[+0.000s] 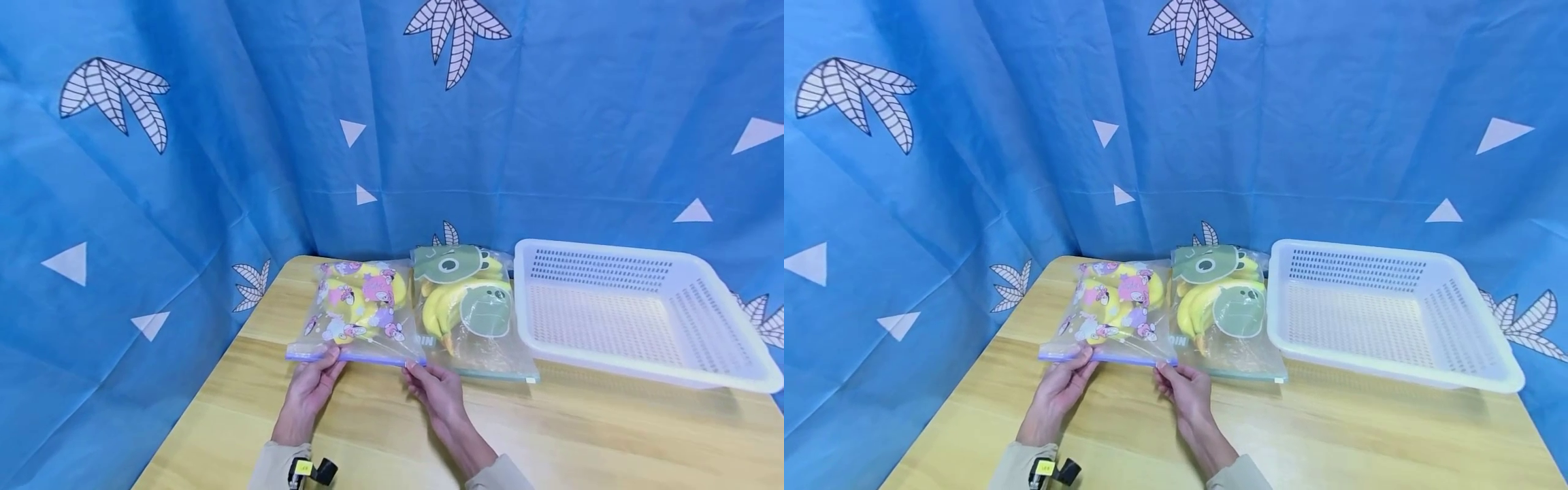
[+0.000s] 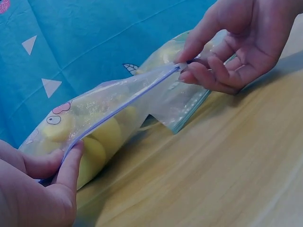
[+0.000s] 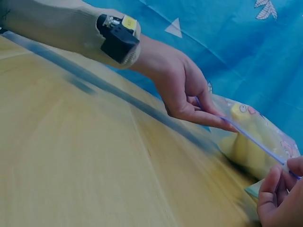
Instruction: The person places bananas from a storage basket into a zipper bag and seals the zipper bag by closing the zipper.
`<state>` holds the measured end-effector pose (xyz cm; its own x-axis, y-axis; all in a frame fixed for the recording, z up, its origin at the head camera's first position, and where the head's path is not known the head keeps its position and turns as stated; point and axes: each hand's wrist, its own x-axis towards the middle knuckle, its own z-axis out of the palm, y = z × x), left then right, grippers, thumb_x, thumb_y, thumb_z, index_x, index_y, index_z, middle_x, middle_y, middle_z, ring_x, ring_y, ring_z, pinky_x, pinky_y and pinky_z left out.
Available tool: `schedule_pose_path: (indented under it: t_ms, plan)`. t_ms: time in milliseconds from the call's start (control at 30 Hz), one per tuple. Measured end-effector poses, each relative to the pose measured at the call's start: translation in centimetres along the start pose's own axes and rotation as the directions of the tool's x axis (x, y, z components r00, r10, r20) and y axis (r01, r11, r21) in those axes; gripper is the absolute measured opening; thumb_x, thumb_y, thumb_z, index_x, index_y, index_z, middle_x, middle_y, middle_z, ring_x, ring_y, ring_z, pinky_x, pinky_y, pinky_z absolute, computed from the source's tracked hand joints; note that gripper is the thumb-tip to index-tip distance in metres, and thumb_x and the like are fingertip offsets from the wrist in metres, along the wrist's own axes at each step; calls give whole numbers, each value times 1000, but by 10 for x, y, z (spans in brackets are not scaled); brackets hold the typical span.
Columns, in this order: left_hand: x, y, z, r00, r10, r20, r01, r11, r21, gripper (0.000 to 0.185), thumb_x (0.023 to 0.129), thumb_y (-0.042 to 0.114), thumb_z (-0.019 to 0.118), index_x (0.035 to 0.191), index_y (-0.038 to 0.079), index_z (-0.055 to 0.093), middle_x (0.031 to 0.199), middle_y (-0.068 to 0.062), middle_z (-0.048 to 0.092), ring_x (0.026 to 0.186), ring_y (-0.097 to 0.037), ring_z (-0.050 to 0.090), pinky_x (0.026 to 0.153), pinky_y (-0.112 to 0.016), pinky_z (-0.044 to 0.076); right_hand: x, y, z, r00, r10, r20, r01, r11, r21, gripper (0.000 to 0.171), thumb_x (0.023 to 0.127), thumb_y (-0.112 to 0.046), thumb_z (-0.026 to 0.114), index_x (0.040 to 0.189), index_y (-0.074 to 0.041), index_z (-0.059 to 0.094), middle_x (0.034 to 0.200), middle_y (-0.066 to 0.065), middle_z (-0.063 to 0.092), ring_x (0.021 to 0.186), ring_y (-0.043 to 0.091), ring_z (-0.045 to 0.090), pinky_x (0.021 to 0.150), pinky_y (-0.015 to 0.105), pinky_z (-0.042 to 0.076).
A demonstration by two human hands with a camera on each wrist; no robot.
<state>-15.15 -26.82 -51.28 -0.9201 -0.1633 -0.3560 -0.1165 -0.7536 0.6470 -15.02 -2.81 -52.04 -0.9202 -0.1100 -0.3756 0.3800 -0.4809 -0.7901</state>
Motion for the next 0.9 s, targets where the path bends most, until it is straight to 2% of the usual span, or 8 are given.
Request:
schedule_pose_path:
  t_ms: [167, 400, 533, 667, 900]
  plan:
    - [-3, 4, -2, 1000, -2, 23, 2, 1000, -24, 81, 99, -19, 43, 165, 10, 8, 106, -9, 71, 103, -26, 73, 106, -43, 47, -3, 2, 4, 1000, -23, -11, 23, 1000, 15, 9, 93, -4, 73, 90, 4, 70, 85, 9, 76, 72, 10, 69, 61, 19, 55]
    - [-10, 6, -4, 1000, 22, -3, -22, 1000, 1, 77, 99, -19, 42, 164, 5, 8, 106, -10, 73, 101, -25, 73, 105, -43, 47, -1, 1, 0, 999, -37, -28, 37, 999, -7, 14, 93, -6, 74, 97, 8, 70, 85, 11, 76, 71, 12, 69, 61, 21, 56]
    - [-3, 5, -3, 1000, 17, 24, -17, 1000, 1, 80, 98, -19, 43, 165, 8, 7, 110, -11, 72, 104, -26, 73, 106, -43, 47, -1, 1, -3, 998, -40, -47, 39, 999, -26, 19, 92, -7, 75, 101, 9, 70, 87, 13, 76, 73, 14, 70, 62, 22, 57]
    - [7, 5, -3, 1000, -3, 19, 2, 1000, 22, 81, 98, -19, 43, 165, 10, 8, 108, -10, 73, 101, -26, 74, 103, -40, 49, -3, 3, -4, 998, -42, -53, 40, 998, -52, 18, 91, -7, 76, 99, 9, 71, 87, 12, 76, 73, 14, 71, 63, 21, 57]
    - [15, 9, -4, 1000, -15, 27, 12, 995, 102, 73, 101, -14, 44, 163, 5, 12, 106, -6, 73, 100, -23, 74, 103, -38, 50, -3, 4, -6, 999, -35, -1, 35, 998, -49, 19, 92, -8, 75, 99, 8, 69, 91, 14, 76, 77, 16, 73, 69, 24, 60]
